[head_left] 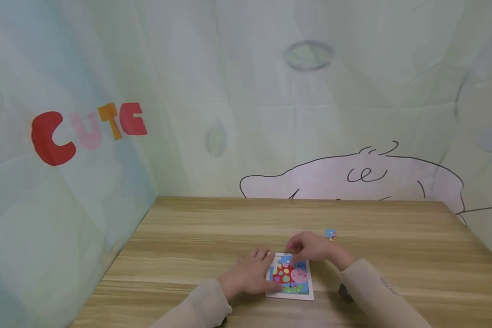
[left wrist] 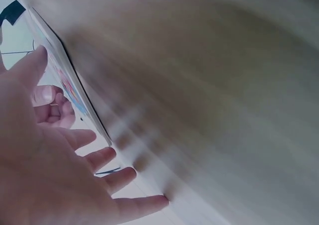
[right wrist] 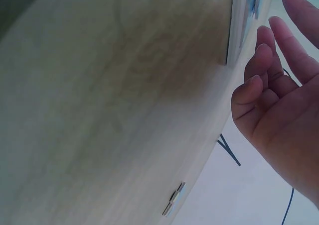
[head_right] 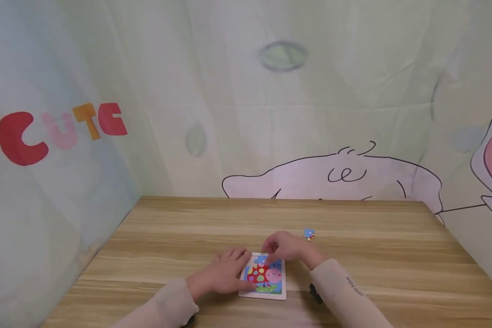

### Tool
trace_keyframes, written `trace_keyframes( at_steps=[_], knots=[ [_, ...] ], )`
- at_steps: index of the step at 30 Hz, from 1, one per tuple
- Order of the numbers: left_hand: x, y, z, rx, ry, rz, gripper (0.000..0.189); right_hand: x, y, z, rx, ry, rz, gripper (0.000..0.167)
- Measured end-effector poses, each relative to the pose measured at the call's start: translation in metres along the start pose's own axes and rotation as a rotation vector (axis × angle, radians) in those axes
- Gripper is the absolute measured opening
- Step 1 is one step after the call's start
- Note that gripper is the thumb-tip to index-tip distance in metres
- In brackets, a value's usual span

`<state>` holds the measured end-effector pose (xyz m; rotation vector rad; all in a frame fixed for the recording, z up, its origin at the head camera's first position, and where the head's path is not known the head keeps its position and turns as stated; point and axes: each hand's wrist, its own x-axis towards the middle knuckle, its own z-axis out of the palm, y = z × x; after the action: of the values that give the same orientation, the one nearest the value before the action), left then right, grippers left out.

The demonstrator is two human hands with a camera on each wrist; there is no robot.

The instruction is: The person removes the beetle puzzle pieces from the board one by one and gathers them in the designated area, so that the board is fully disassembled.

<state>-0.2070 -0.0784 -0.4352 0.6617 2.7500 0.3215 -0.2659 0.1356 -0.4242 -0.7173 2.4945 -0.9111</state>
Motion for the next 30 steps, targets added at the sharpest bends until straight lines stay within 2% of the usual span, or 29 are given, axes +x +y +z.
trace_keyframes(
  at_steps=[10, 19, 30],
  knots=[
    [0.002, 0.007, 0.002, -0.020, -0.012, -0.039, 0.089, 0.004, 0.000, 0.006, 0.007, -0.035, 0.019, 0.020],
    [0.002, 0.009, 0.002, -0.010, -0.013, -0.050, 0.088, 0.002, -0.002, 0.007, -0.003, -0.028, 0.039, 0.018],
    [0.002, 0.011, 0.002, 0.011, -0.010, -0.057, 0.087, 0.002, -0.003, 0.007, -0.004, -0.025, 0.021, 0.020]
  ],
)
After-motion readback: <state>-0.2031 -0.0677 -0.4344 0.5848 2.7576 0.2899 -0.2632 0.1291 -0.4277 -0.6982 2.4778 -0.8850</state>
